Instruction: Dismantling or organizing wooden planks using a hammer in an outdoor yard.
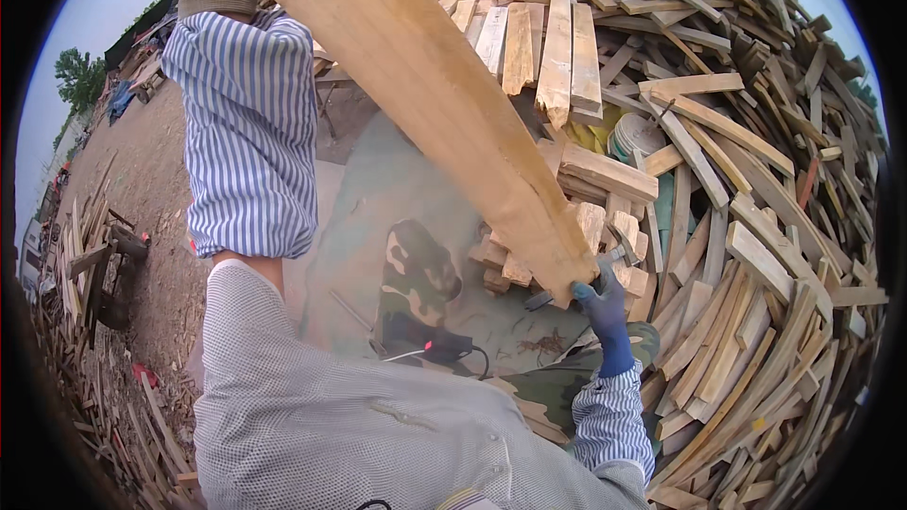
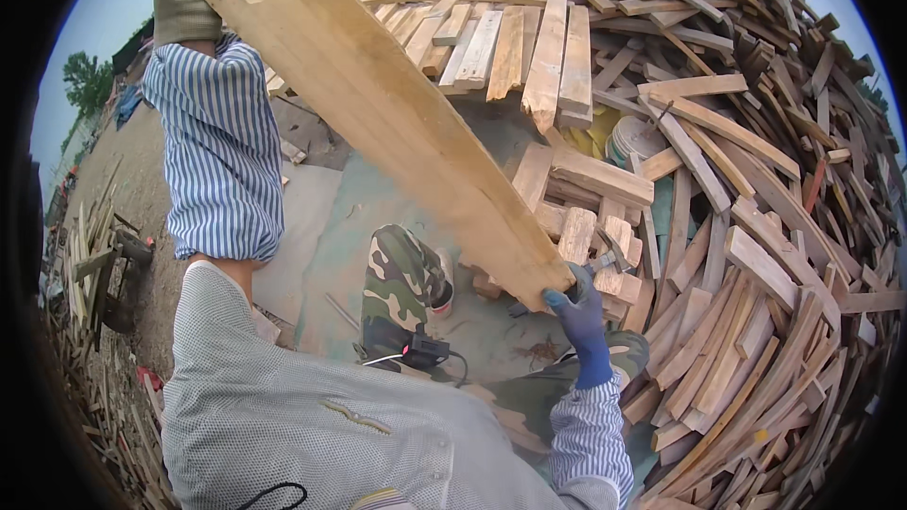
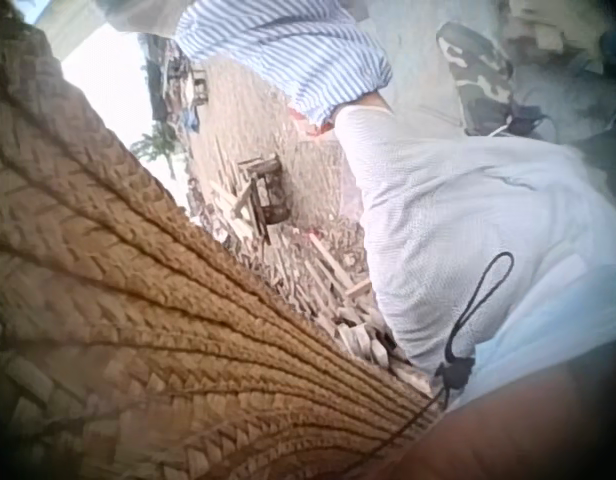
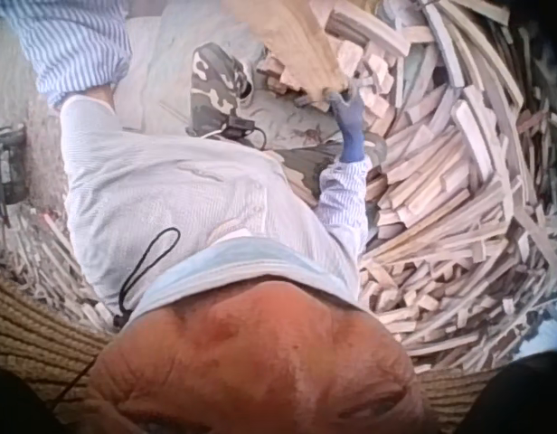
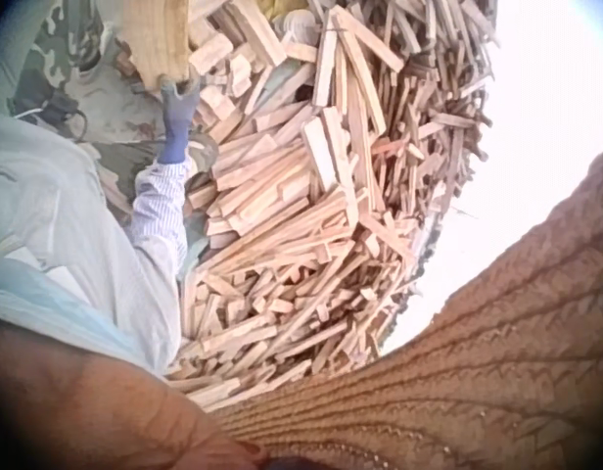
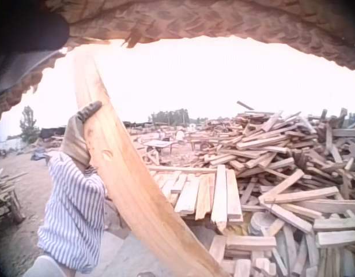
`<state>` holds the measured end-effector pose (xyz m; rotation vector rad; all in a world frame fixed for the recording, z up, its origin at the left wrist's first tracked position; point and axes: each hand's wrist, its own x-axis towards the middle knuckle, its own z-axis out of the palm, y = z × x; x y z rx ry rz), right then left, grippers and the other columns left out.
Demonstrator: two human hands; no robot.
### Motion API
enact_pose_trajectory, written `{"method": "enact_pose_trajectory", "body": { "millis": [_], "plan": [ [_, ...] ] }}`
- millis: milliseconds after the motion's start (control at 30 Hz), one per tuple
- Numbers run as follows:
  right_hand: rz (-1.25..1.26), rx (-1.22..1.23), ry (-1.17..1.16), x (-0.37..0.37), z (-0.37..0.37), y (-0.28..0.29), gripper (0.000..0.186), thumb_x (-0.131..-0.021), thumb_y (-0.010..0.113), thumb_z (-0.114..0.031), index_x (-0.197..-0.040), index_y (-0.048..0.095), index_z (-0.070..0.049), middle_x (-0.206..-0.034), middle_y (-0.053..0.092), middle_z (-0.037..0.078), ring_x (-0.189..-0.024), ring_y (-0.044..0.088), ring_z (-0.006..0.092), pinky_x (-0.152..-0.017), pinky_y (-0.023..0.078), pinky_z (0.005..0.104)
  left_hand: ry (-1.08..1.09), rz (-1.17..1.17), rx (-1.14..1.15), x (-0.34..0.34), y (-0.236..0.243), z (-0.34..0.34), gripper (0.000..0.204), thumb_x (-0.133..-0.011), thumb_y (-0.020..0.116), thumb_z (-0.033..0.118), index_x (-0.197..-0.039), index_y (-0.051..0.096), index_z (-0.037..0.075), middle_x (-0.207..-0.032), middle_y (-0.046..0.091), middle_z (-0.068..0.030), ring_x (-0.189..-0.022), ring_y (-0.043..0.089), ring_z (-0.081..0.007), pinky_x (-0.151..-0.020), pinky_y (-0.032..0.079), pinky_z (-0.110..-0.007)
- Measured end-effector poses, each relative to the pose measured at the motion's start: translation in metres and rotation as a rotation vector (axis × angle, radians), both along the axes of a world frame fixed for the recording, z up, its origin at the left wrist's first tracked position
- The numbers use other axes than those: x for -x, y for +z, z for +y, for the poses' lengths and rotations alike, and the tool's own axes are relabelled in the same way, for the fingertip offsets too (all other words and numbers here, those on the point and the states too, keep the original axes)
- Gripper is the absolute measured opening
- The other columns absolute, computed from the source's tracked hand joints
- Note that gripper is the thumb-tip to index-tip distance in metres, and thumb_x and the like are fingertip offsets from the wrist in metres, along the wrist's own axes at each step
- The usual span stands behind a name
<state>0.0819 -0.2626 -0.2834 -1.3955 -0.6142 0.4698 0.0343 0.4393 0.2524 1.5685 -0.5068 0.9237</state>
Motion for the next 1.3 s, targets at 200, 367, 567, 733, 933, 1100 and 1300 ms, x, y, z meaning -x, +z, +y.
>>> {"method": "enact_pose_trajectory", "body": {
  "millis": [200, 367, 567, 733, 933, 1100, 1300],
  "plan": [
    [0.379, 0.106, -0.080, 0.040, -0.062, -0.008, 0.062, -0.087, 0.078, -0.044, -0.116, 0.064, 0.009, -0.090, 0.072, 0.010, -0.066, 0.069, 0.0135, -0.053, 0.055, 0.0247, -0.318, 0.108, 0.295, -0.004, -0.206, -0.229, 0.056, -0.097, 0.066, 0.038, -0.139, 0.053, 0.002, -0.128, 0.066, -0.0176, -0.113, 0.066, -0.0293, -0.097, 0.056, -0.046],
    [0.440, 0.024, -0.231, 0.077, -0.063, 0.009, 0.054, -0.087, 0.077, -0.040, -0.108, 0.066, 0.009, -0.077, 0.071, 0.011, -0.051, 0.065, 0.0147, -0.043, 0.052, 0.0232, -0.388, 0.281, 0.591, -0.037, -0.276, -0.255, 0.059, -0.105, 0.054, 0.035, -0.152, 0.038, 0.002, -0.147, 0.054, -0.0129, -0.129, 0.058, -0.0278, -0.109, 0.048, -0.047],
    [0.621, 0.182, -0.453, 0.130, -0.073, -0.005, 0.034, -0.090, 0.067, -0.027, -0.100, 0.067, 0.006, -0.073, 0.067, 0.008, -0.052, 0.060, 0.0123, -0.045, 0.047, 0.0244, -0.140, 0.415, 0.696, -0.127, -0.535, -0.234, 0.043, -0.098, 0.059, 0.014, -0.138, 0.055, -0.001, -0.138, 0.059, -0.0149, -0.127, 0.058, -0.0235, -0.109, 0.048, -0.038],
    [0.610, 0.171, -0.580, 0.106, -0.033, 0.013, 0.023, -0.095, 0.063, -0.024, -0.090, 0.065, -0.002, -0.075, 0.065, 0.007, -0.054, 0.060, 0.0132, -0.048, 0.048, 0.0270, -0.118, 0.741, 0.600, -0.213, -0.477, -0.282, 0.057, -0.089, 0.054, -0.010, -0.146, 0.048, -0.002, -0.142, 0.058, -0.0204, -0.133, 0.055, -0.0294, -0.111, 0.044, -0.037],
    [0.627, -0.563, -0.256, -0.087, 0.150, 0.047, 0.044, -0.106, 0.054, -0.032, -0.128, 0.055, 0.006, -0.109, 0.070, 0.020, -0.089, 0.073, 0.0280, -0.075, 0.061, 0.0384, 0.351, 0.688, -0.035, -0.260, -0.535, -0.243, 0.048, -0.102, 0.056, 0.015, -0.147, 0.046, 0.002, -0.132, 0.063, -0.0192, -0.125, 0.059, -0.0289, -0.108, 0.047, -0.034],
    [0.365, -0.646, -0.196, -0.072, 0.104, 0.042, 0.047, -0.106, 0.053, -0.030, -0.135, 0.052, 0.007, -0.108, 0.071, 0.020, -0.091, 0.073, 0.0281, -0.076, 0.061, 0.0375, 0.109, 1.094, 0.775, -0.133, -0.561, -0.269, 0.052, -0.101, 0.061, 0.032, -0.144, 0.048, 0.006, -0.123, 0.067, -0.0183, -0.101, 0.070, -0.0319, -0.083, 0.061, -0.044],
    [0.558, 0.033, -0.520, -0.019, -0.001, -0.057, 0.044, -0.098, 0.064, -0.015, -0.135, 0.054, 0.007, -0.090, 0.066, 0.007, -0.074, 0.065, 0.0157, -0.068, 0.055, 0.0298, 0.152, 1.153, 0.762, -0.071, -0.572, -0.308, 0.045, -0.100, 0.062, 0.025, -0.136, 0.052, 0.000, -0.119, 0.068, -0.0197, -0.097, 0.072, -0.0306, -0.082, 0.061, -0.039]
  ]
}}
